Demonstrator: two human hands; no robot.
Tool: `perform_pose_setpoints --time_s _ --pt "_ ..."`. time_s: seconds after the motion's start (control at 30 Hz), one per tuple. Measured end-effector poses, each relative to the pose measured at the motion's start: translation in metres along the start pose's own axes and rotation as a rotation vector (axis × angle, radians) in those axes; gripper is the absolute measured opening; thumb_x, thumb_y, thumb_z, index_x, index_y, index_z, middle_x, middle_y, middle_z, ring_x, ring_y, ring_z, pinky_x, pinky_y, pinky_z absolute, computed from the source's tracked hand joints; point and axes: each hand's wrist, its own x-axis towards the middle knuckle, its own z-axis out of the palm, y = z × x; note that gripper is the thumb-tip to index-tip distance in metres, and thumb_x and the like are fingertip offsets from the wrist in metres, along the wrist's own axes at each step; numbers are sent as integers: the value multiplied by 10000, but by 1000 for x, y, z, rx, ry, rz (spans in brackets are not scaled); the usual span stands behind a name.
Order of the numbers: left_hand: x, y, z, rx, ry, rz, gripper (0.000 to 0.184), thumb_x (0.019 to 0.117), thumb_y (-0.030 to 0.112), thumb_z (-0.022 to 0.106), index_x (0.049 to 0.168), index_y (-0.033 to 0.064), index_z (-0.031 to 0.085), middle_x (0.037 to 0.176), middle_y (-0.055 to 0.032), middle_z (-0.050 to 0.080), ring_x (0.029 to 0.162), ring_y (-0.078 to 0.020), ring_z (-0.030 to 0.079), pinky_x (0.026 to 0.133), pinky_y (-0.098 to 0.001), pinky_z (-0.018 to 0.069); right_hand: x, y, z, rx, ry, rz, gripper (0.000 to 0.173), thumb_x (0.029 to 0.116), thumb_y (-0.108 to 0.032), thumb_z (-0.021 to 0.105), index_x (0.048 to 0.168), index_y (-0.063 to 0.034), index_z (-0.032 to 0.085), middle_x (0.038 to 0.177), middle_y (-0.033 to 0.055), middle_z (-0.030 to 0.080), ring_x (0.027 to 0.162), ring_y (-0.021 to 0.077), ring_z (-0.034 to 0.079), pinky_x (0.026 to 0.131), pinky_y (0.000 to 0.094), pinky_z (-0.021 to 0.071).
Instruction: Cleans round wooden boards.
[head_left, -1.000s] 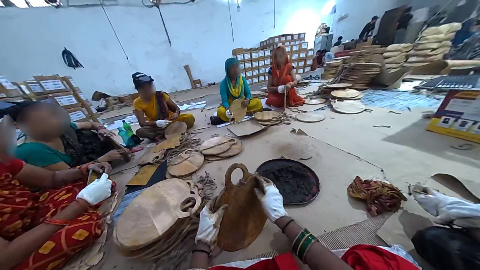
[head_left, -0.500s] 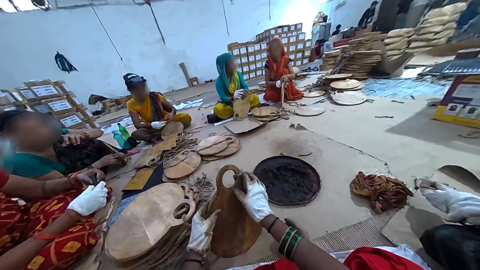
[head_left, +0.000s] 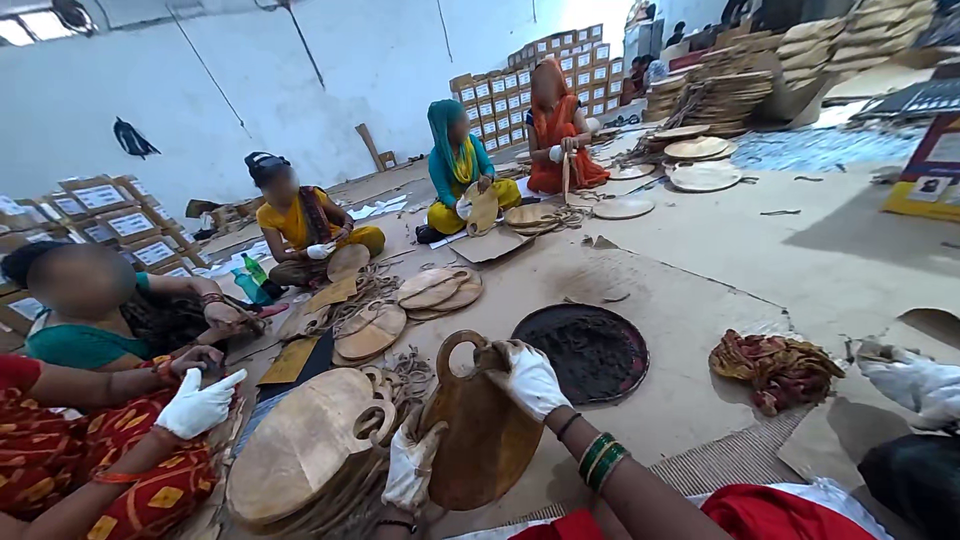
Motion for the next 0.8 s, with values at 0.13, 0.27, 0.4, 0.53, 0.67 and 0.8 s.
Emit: perform_pose_setpoints --time_s 0.13,0.27,0.4,0.53,0.67,0.8 --pt "-15 110 10 -7 50 -348 418 889 -93 656 1297 -133 571 1218 -207 653 1065 -121 631 971 -228 490 1 40 -4 174 -175 246 540 945 -578 625 1367 -240 629 1300 81 681 1210 277 642 1027 560 494" --pt "-32 139 13 -4 48 -253 405 873 -112 634 1260 -207 557 1189 -290 650 1050 -147 639 963 -216 484 -21 60 4 578 -104 375 449 991 -365 637 1370 -129 592 1328 156 638 1251 287 597 1062 524 465" --pt "-39 137 21 -51 31 -278 421 894 -83 579 1295 -195 518 1214 -275 624 1056 -146 627 961 -225 488 -36 59 -13 608 90 258 376 985 -264 661 1321 -103 617 1248 165 675 1154 288 646 1000 509 515" --pt "-30 119 19 4 -48 -233 461 918 -62 601 1350 -174 489 1309 -287 591 1166 -203 604 1007 -261 472 -27 41 -45 371 140 139 301 938 -221 726 1203 -88 678 1163 157 693 1125 308 649 996 534 509" --pt "-21 115 17 -129 7 -164 466 911 -89 611 1349 -163 474 1252 -233 628 1104 -155 634 969 -238 504 -30 22 -43 160 95 83 359 882 -314 782 1196 -149 722 1219 110 695 1164 312 636 1014 538 498" --pt "-12 101 13 -233 212 7 288 941 -49 518 1182 -205 520 960 -189 688 831 -125 690 770 -227 575 -40 -7 -30 38 82 -28 395 877 -463 740 1169 -197 739 1202 90 702 1191 314 620 1030 556 481"
